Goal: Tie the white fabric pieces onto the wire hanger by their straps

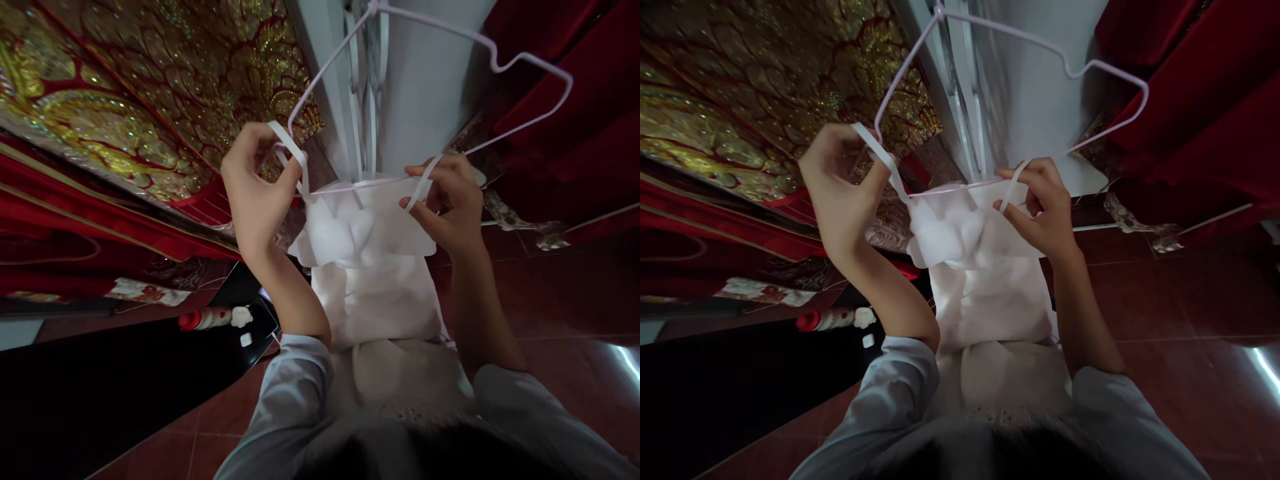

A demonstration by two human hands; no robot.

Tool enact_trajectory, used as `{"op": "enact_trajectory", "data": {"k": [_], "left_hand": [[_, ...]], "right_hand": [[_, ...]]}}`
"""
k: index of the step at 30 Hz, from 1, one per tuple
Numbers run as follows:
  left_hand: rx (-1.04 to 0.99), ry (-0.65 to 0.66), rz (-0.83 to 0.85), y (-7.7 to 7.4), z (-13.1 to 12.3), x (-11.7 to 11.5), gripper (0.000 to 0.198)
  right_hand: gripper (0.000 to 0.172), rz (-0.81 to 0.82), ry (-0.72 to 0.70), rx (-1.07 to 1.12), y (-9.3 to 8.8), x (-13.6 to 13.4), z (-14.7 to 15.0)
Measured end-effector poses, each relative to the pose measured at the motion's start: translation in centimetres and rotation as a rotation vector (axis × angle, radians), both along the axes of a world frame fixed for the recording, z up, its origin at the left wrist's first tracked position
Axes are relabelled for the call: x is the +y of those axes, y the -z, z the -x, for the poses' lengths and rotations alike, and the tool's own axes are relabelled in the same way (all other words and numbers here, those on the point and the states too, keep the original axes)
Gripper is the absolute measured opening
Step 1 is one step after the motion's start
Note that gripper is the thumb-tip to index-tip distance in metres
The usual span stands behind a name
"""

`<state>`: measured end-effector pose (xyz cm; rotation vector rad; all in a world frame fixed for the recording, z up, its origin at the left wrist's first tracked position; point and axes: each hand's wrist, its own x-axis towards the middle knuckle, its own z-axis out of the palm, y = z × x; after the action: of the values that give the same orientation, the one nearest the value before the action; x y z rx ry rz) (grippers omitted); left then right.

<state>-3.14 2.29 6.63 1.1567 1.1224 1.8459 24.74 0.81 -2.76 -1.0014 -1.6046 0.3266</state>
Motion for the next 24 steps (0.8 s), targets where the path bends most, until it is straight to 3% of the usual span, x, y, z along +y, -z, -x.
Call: {"op": "enact_trajectory", "data": {"k": [3,6,9,11,14,16,19,24], "left_hand": [[0.224,0.044,0.036,-0.1,0.2,0.9,0.028],[0.283,-0.009,0.045,1.5,1.2,0.9,0.041],[0.005,-0.065,0.035,4.6,1.1,0.1,0.035],[-0.231,-0.047,0.032,6.9,-0.1,-0.5,0.019],[-0.317,0.031,-0.06,9.1,-2.8,-1.2,0.027],[-0.265,0.018,-0.118,9.3,-4.2,-1.5,0.03],[-0.205,-0.04,-0.159,8.4,-4.9,-1.8,0.026],[-0.141,-0.103,-0.144,7.3,-4.8,-2.3,0.033]], "right_hand": [[0.048,0.017,-0.002,0.008,-0.1,-0.1,-0.5],[0.052,0.024,-0.011,-0.006,-0.2,-0.2,-0.8],[0.052,0.014,-0.018,-0.028,0.0,-0.3,-0.5],[0.052,0.018,-0.015,-0.037,0.2,-0.4,0.2],[0.054,0.01,0.002,-0.031,0.2,-0.7,1.3],[0.056,-0.013,0.016,-0.045,0.3,-0.9,1.4],[0.057,-0.091,0.068,-0.013,0.9,-0.1,-0.4],[0.055,-0.45,0.235,0.379,1.8,4.7,-6.6]]}}
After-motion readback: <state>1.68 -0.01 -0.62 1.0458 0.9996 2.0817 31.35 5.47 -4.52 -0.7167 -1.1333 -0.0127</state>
